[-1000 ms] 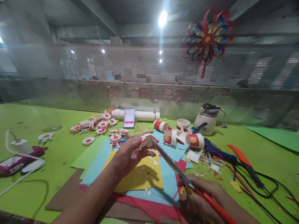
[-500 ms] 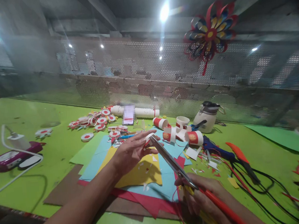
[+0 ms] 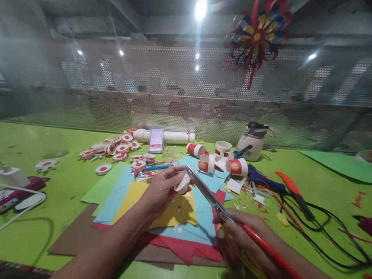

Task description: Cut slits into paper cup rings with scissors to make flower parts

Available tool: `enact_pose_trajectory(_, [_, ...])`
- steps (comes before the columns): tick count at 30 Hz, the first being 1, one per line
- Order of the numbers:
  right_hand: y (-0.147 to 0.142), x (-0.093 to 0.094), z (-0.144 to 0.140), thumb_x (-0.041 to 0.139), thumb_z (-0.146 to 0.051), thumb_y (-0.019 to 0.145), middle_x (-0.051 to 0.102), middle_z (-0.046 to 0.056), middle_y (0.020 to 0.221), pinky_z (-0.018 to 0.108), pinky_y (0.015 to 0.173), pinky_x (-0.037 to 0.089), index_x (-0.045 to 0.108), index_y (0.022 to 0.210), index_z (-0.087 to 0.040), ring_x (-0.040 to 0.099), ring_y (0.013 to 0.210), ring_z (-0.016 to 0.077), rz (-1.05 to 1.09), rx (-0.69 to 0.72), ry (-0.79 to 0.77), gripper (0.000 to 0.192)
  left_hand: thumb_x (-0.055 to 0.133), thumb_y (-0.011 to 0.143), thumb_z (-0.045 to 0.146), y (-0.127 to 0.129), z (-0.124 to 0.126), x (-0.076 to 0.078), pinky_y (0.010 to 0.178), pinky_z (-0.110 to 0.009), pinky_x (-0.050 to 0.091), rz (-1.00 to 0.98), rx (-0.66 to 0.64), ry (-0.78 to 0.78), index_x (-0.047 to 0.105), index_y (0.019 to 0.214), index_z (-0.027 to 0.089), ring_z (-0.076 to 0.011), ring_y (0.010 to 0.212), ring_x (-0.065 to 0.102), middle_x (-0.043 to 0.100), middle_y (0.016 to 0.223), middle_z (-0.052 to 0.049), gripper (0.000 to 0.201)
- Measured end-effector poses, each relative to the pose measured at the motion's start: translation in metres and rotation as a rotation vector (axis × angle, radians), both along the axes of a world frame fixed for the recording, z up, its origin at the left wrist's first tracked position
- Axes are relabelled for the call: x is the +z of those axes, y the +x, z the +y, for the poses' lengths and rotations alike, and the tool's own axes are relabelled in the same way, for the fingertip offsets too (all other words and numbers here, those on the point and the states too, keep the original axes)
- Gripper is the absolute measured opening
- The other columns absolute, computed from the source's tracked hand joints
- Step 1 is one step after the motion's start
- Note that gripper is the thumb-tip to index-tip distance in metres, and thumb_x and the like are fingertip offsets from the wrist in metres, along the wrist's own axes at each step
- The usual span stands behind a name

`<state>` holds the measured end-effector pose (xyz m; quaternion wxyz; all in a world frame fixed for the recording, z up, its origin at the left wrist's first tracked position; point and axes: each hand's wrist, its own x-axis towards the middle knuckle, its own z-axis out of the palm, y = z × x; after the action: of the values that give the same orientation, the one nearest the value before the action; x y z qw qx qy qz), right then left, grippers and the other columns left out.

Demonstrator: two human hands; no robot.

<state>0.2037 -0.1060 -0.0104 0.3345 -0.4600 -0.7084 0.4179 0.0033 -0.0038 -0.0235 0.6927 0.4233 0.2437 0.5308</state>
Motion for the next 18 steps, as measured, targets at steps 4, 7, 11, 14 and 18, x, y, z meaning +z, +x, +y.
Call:
enact_pose_trajectory(4, [0.008, 0.000, 0.009, 0.038, -0.050, 0.089, 0.053, -0.002, 0.054, 0.024, 0.046, 0.039, 0.054, 0.082, -0.020, 0.052, 0.049, 0.0141, -0.078, -0.015, 0.030, 0.035, 0.064, 0.070, 0.004, -0.003, 0.010, -0.004, 0.062, -0.020, 0.051, -0.062, 0.106, -0.105, 0.066, 0.091, 0.009, -0.0113, 0.067, 0.062, 0.067, 0.083, -0.009, 0.021])
enact_pose_trajectory(7, [0.018, -0.003, 0.021, 0.046, -0.047, 0.086, 0.060, 0.001, 0.060, 0.026, 0.048, 0.040, 0.059, 0.088, -0.020, 0.056, 0.053, 0.0173, -0.273, -0.128, 0.136, 0.031, 0.062, 0.070, 0.000, -0.007, 0.014, -0.002, 0.067, -0.021, 0.052, -0.092, 0.163, -0.158, 0.067, 0.088, 0.008, -0.0141, 0.075, 0.064, 0.067, 0.091, -0.012, 0.020])
enact_pose_trajectory(11, [0.026, -0.016, 0.035, 0.047, -0.034, 0.086, 0.067, 0.008, 0.090, 0.030, 0.062, 0.044, 0.058, 0.110, -0.021, 0.062, 0.078, 0.0237, -0.724, -0.275, 0.279, 0.029, 0.059, 0.071, -0.001, -0.010, 0.013, 0.002, 0.070, -0.020, 0.052, -0.103, 0.147, -0.154, 0.068, 0.086, 0.007, -0.0149, 0.081, 0.063, 0.066, 0.097, -0.013, 0.019])
enact_pose_trajectory(14, [0.027, -0.024, 0.038, 0.049, -0.029, 0.083, 0.064, 0.015, 0.095, 0.038, 0.067, 0.043, 0.057, 0.116, -0.018, 0.059, 0.086, 0.0311, -0.855, -0.281, 0.316, 0.036, 0.058, 0.070, -0.003, -0.011, 0.009, 0.006, 0.068, -0.017, 0.051, -0.103, 0.093, -0.169, 0.069, 0.083, 0.007, -0.0121, 0.078, 0.062, 0.067, 0.093, -0.012, 0.020])
enact_pose_trajectory(18, [0.024, -0.012, 0.035, 0.055, -0.029, 0.080, 0.060, 0.017, 0.092, 0.046, 0.074, 0.040, 0.065, 0.105, -0.016, 0.053, 0.090, 0.0351, -0.903, -0.244, 0.400, 0.030, 0.059, 0.066, -0.005, -0.010, 0.004, 0.009, 0.072, -0.017, 0.050, -0.070, -0.013, -0.182, 0.070, 0.082, 0.004, -0.0131, 0.078, 0.062, 0.067, 0.089, -0.013, 0.021])
